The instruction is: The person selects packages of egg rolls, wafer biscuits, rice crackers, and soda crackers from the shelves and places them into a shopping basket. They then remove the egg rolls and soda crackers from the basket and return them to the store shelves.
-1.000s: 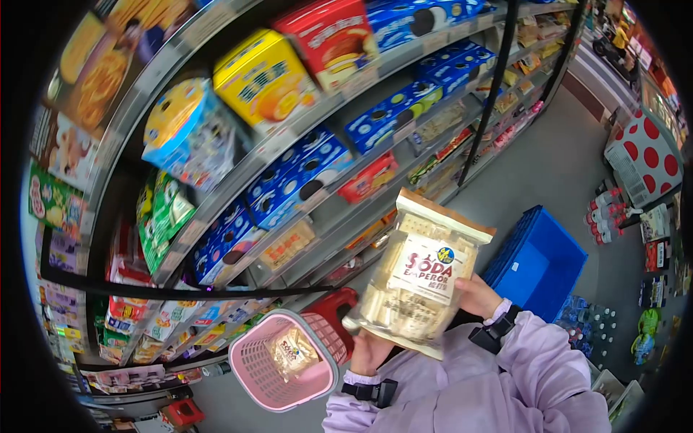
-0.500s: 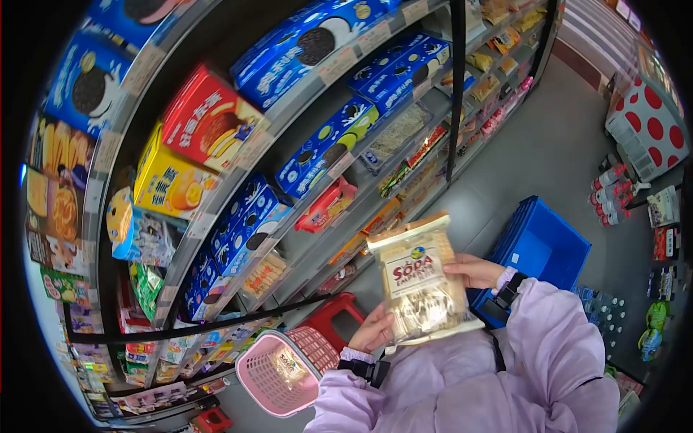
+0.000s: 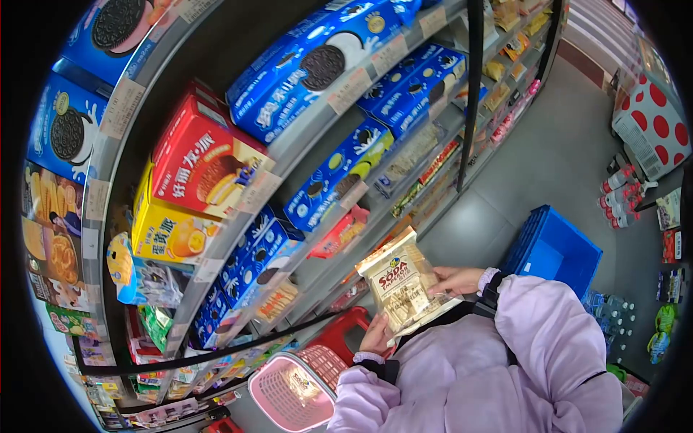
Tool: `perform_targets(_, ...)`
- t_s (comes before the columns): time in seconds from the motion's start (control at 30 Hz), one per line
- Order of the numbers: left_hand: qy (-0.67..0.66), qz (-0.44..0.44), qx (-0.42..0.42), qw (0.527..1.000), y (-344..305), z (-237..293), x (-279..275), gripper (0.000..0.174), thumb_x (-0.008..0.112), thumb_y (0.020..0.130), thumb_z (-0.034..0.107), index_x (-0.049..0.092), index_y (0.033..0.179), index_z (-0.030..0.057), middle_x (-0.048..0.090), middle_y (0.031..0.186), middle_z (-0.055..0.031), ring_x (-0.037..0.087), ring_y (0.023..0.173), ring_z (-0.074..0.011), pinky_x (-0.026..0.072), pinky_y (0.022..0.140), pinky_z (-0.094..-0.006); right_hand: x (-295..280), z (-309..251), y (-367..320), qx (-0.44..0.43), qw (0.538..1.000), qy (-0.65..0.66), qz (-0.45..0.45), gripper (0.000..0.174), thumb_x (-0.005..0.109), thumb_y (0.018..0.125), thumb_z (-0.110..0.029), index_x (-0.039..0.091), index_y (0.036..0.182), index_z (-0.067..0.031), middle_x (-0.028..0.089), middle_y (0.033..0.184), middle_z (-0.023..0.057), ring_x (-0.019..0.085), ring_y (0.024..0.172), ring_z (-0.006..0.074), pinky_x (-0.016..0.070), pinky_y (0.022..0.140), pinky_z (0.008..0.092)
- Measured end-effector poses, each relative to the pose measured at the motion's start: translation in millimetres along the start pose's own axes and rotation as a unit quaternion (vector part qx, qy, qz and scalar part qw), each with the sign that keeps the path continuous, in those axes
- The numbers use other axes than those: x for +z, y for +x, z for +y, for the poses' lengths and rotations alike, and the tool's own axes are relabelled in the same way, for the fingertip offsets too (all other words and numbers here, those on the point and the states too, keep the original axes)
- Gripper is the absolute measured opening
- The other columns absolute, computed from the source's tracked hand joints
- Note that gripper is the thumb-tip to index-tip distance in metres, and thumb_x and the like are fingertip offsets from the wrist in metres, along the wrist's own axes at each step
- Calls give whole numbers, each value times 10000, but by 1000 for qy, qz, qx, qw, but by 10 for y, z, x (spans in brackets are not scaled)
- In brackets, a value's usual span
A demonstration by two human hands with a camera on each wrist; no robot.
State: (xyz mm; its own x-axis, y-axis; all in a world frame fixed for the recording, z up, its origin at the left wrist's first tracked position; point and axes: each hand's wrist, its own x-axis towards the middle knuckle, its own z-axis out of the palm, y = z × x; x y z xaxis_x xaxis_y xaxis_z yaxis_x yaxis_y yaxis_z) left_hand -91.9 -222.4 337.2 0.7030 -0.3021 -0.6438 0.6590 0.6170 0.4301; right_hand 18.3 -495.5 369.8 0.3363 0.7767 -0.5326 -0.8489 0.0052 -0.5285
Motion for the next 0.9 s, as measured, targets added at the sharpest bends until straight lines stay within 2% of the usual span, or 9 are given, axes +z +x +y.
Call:
perform_targets(0.13, 36, 11, 43, 998, 212, 268, -104, 388, 405, 912, 154, 323, 1272, 33, 456, 1237, -106, 460, 1124, -228, 353, 970, -373, 79, -333, 355, -55, 995, -71, 35, 831, 713, 708, -129, 179, 1336, -22, 354, 1285, 91, 355, 1173, 160, 336, 960, 307)
perform_targets(0.2, 42, 17, 51, 998, 336, 430, -172, 396, 389, 918, 170, 307, 1280, 33, 441, 1249, -104, 453, 1130, -226, 352, 972, -377, 30, -460, 606, -96, 985, -133, 50, 873, 711, 713, -140, 130, 1343, 25, 342, 1289, 134, 380, 1152, 180, 329, 951, 272)
perform_targets(0.37, -3, 56, 17, 998, 710, 793, -416, 332, 443, 908, 181, 399, 1207, 43, 516, 1160, -85, 508, 1056, -206, 402, 914, -353, -339, -543, 1322, -87, 978, -177, 67, 807, 732, 696, -215, 261, 1297, 45, 475, 1159, 150, 456, 1057, 188, 381, 884, 270)
perform_targets(0.47, 7, 98, 32, 995, 881, 954, -408, 349, 480, 892, 151, 393, 1210, 38, 524, 1135, -84, 522, 1023, -190, 427, 882, -335, -399, -570, 1531, -163, 902, -343, 204, 624, 745, 622, -268, 461, 1080, 47, 558, 1010, 149, 548, 914, 237, 436, 780, 312)
perform_targets(0.5, -3, 102, 20, 995, 1080, 906, -841, 352, 533, 863, 117, 416, 1184, 31, 528, 1105, -77, 531, 997, -180, 451, 850, -317, -586, -447, 1792, -172, 891, -378, 183, 625, 715, 607, -360, 501, 1022, 54, 554, 999, 194, 542, 937, 306, 423, 811, 341)
perform_targets(0.6, 98, 220, 121, 963, 1130, 1134, -450, 337, 573, 837, 97, 452, 1145, 31, 537, 1070, -62, 540, 969, -177, 469, 808, -295, -559, -538, 1925, -248, 834, -429, 243, 624, 692, 614, -388, 512, 999, 68, 551, 980, 225, 526, 958, 347, 401, 847, 368)
perform_targets(0.63, 112, 195, 168, 960, 1136, 1199, -310, 319, 601, 816, 92, 487, 1109, 38, 544, 1050, -51, 545, 934, -173, 466, 780, -283, -559, -607, 1948, -244, 823, -444, 258, 567, 670, 634, -371, 524, 1040, -1, 553, 1000, 204, 510, 978, 364, 384, 868, 376)
perform_targets(0.73, 138, 205, 146, 958, 1370, 1258, -580, 344, 622, 787, 64, 500, 1108, 31, 550, 1040, -50, 546, 886, -158, 464, 728, -277, -524, -808, 1984, -262, 694, -610, 277, 545, 632, 708, -381, 518, 1118, -41, 526, 1098, 216, 491, 1027, 358, 384, 887, 351)
perform_targets(0.9, 293, 216, 130, 922, 1573, 1288, -587, 398, 655, 760, 223, 530, 1109, 78, 556, 1029, -34, 536, 846, -132, 425, 638, -248, -343, -932, 2250, -301, 760, -505, 277, 376, 598, 724, -266, 568, 1055, -90, 570, 1028, 174, 543, 947, 324, 428, 829, 372)
